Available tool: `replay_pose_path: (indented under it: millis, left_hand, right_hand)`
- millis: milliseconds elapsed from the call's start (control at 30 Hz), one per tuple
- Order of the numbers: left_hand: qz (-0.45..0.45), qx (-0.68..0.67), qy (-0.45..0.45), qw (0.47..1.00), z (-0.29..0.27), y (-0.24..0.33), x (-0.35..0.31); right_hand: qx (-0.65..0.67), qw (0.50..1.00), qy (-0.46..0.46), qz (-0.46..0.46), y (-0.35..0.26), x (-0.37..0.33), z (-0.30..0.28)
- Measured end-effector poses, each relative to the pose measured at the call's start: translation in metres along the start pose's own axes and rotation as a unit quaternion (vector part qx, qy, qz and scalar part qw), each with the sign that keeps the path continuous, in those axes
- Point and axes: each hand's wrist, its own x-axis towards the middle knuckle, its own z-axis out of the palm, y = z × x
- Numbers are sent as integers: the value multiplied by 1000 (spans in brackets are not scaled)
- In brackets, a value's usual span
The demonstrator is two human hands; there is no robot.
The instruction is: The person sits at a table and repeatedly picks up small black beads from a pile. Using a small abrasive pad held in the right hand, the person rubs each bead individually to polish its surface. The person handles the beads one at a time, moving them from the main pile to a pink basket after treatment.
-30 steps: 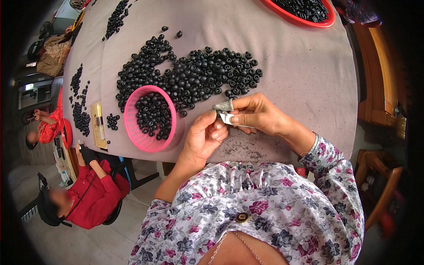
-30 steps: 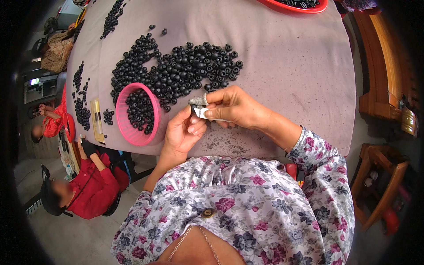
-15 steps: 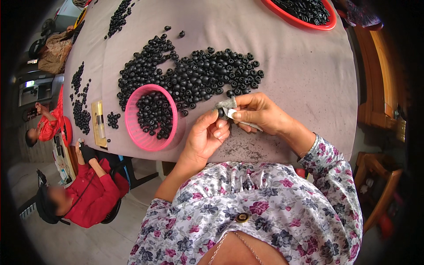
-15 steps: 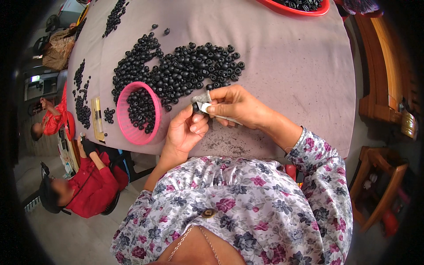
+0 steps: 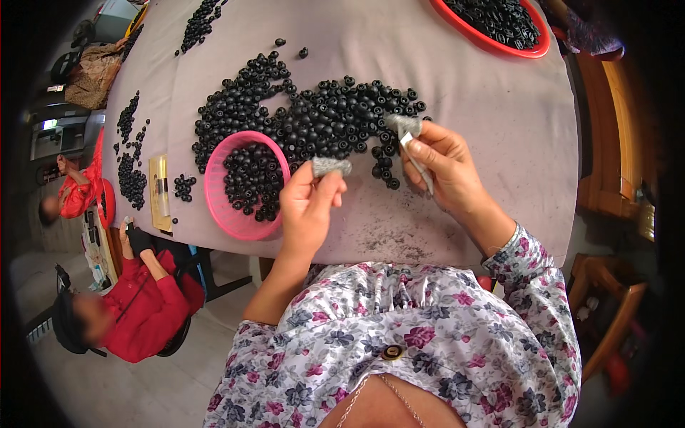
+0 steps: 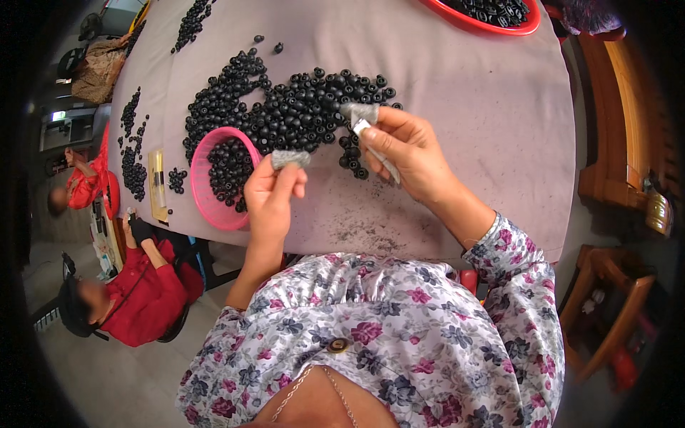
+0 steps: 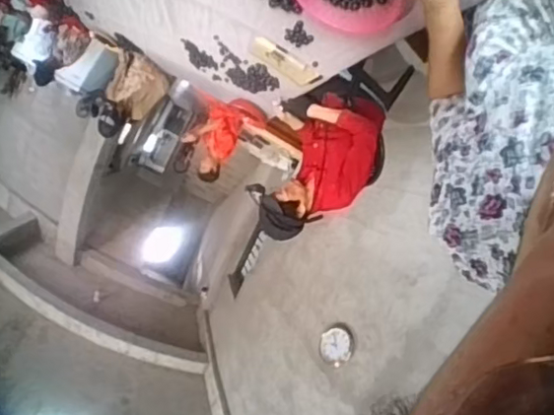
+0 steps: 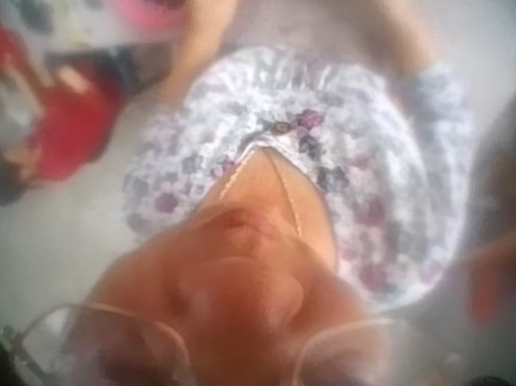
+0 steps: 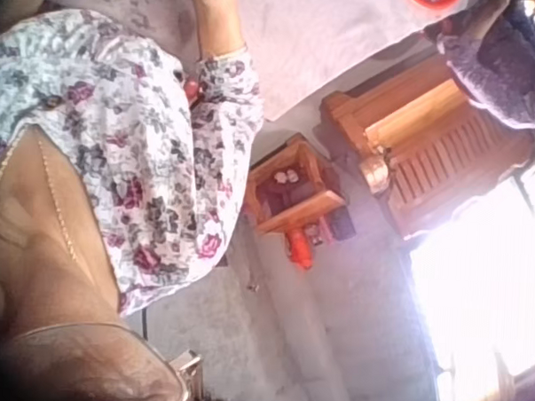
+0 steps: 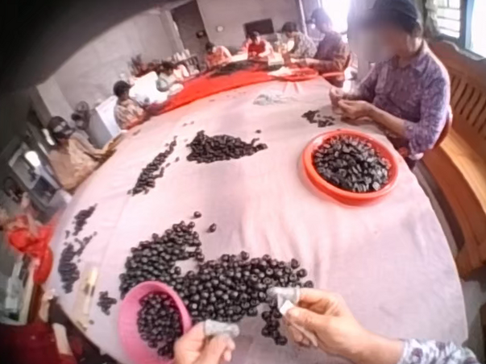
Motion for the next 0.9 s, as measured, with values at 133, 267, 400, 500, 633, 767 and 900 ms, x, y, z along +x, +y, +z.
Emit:
replay_pose_path:
  millis: [133, 267, 400, 500, 633, 767, 900]
  left_hand:
    - [189, 325, 5, 927, 16, -7, 23]
    - [249, 460, -28, 852, 21, -8, 35]
    - [222, 481, -55, 846, 19, -8, 34]
    - [187, 443, -61, 875, 13, -7, 24]
    - [147, 374, -6, 916, 11, -1, 15]
    - [242, 482, -13, 842, 12, -5, 23]
    - [267, 528, -17, 806, 18, -10, 34]
  right_hand:
    - [-53, 996, 59, -39, 1, 2, -11]
    - [-84, 993, 79, -5, 3, 4, -10]
    - [-97, 993, 60, -5, 4, 3, -12]
    - [-103, 993, 57, -3, 3, 3, -14]
    - [-103, 993, 59, -1, 3, 2, -12]
    - [-100, 993, 54, -9, 3, 2, -11]
    - [-107, 993, 50, -9, 3, 3, -10]
